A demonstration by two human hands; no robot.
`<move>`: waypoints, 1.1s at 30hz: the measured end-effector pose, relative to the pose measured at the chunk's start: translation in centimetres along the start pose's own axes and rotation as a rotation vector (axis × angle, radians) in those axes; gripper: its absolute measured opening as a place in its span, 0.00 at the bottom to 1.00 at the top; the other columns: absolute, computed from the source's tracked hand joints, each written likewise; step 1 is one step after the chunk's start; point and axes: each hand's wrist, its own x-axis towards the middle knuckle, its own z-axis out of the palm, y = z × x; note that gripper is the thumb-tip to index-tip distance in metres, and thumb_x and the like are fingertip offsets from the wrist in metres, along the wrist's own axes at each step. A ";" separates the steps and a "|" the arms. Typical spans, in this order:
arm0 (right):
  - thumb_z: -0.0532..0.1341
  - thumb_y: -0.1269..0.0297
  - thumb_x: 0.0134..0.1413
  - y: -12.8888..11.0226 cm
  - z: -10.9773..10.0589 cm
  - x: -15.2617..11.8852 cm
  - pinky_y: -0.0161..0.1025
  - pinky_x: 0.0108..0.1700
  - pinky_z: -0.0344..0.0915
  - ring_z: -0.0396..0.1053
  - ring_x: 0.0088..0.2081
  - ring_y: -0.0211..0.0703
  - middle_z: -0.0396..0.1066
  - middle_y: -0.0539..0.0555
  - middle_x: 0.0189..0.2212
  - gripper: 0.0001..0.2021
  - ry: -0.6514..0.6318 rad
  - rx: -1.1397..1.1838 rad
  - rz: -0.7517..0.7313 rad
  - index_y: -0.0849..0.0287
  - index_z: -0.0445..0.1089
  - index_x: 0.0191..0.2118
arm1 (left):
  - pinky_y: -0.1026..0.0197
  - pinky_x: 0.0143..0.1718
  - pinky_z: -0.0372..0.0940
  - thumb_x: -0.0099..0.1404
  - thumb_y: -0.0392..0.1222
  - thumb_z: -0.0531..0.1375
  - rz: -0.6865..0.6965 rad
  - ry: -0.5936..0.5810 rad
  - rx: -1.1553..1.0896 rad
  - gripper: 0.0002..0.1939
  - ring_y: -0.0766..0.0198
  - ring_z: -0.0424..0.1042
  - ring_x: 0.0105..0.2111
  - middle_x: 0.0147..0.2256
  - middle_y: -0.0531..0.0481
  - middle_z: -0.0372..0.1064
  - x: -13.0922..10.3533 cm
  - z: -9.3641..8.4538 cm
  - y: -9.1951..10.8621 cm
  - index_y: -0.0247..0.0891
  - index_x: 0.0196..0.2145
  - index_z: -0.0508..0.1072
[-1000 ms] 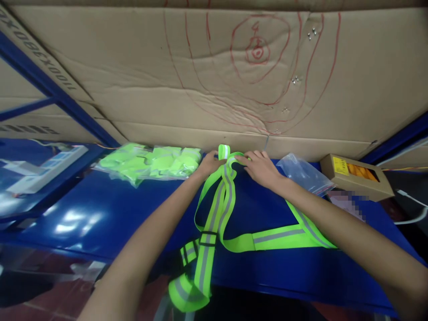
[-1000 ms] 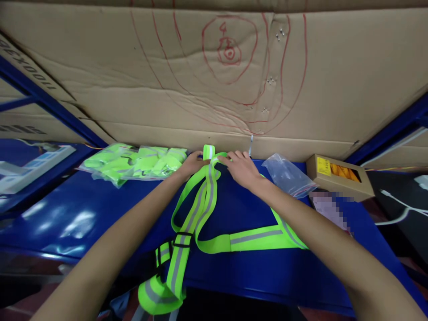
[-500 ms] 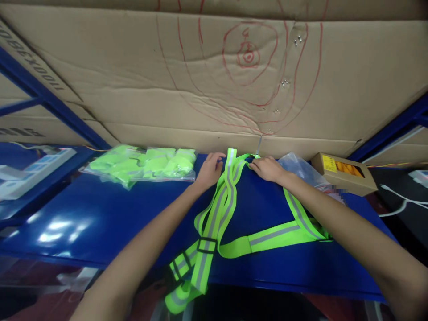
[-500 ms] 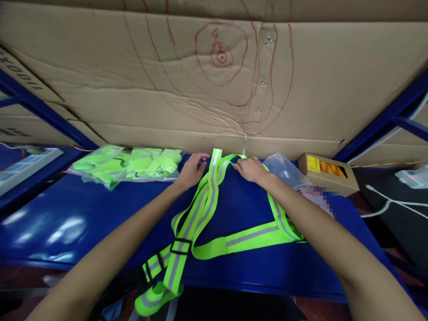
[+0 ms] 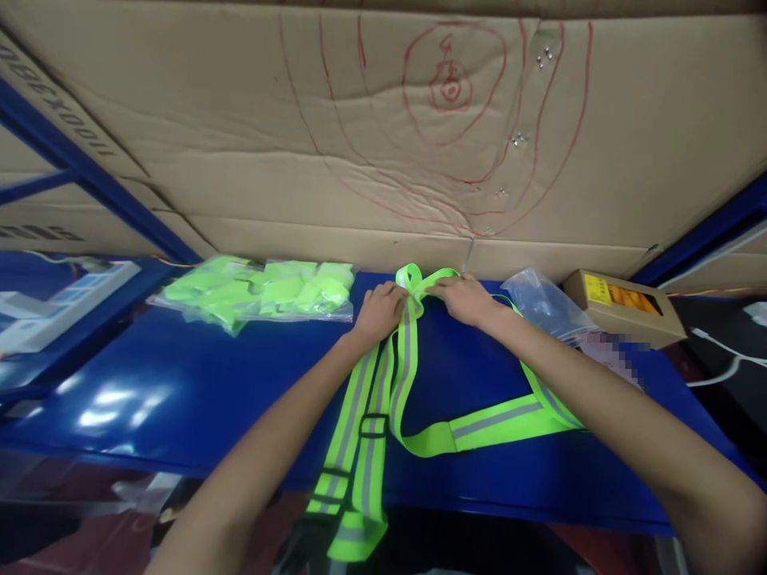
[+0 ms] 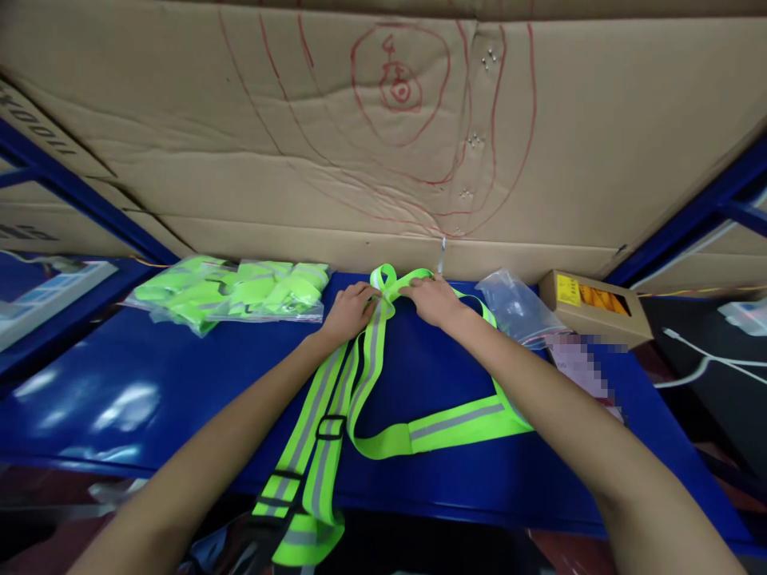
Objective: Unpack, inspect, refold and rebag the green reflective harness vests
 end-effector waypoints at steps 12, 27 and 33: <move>0.49 0.45 0.73 2.5 1.9 -0.6 0.48 0.49 0.66 0.76 0.48 0.60 0.78 0.70 0.46 0.29 0.021 -0.005 0.123 0.69 0.74 0.52 | 0.50 0.54 0.61 0.60 0.21 0.50 0.067 -0.021 0.096 0.36 0.49 0.65 0.61 0.62 0.40 0.63 -0.4 -0.2 -1.7 0.42 0.64 0.65; 0.54 0.49 0.71 0.1 2.7 -1.5 0.51 0.62 0.61 0.70 0.58 0.60 0.71 0.69 0.58 0.27 0.084 0.098 -0.009 0.67 0.68 0.62 | 0.44 0.55 0.59 0.74 0.59 0.52 -0.129 0.031 0.203 0.25 0.39 0.67 0.54 0.49 0.32 0.70 0.4 -1.0 1.3 0.35 0.49 0.77; 0.56 0.56 0.71 0.8 0.8 -1.6 0.44 0.67 0.55 0.61 0.67 0.50 0.65 0.62 0.66 0.25 0.112 0.180 -0.052 0.62 0.62 0.68 | 0.39 0.55 0.57 0.73 0.66 0.48 -0.242 0.084 0.238 0.36 0.33 0.66 0.54 0.50 0.26 0.70 0.6 -0.7 1.6 0.30 0.49 0.77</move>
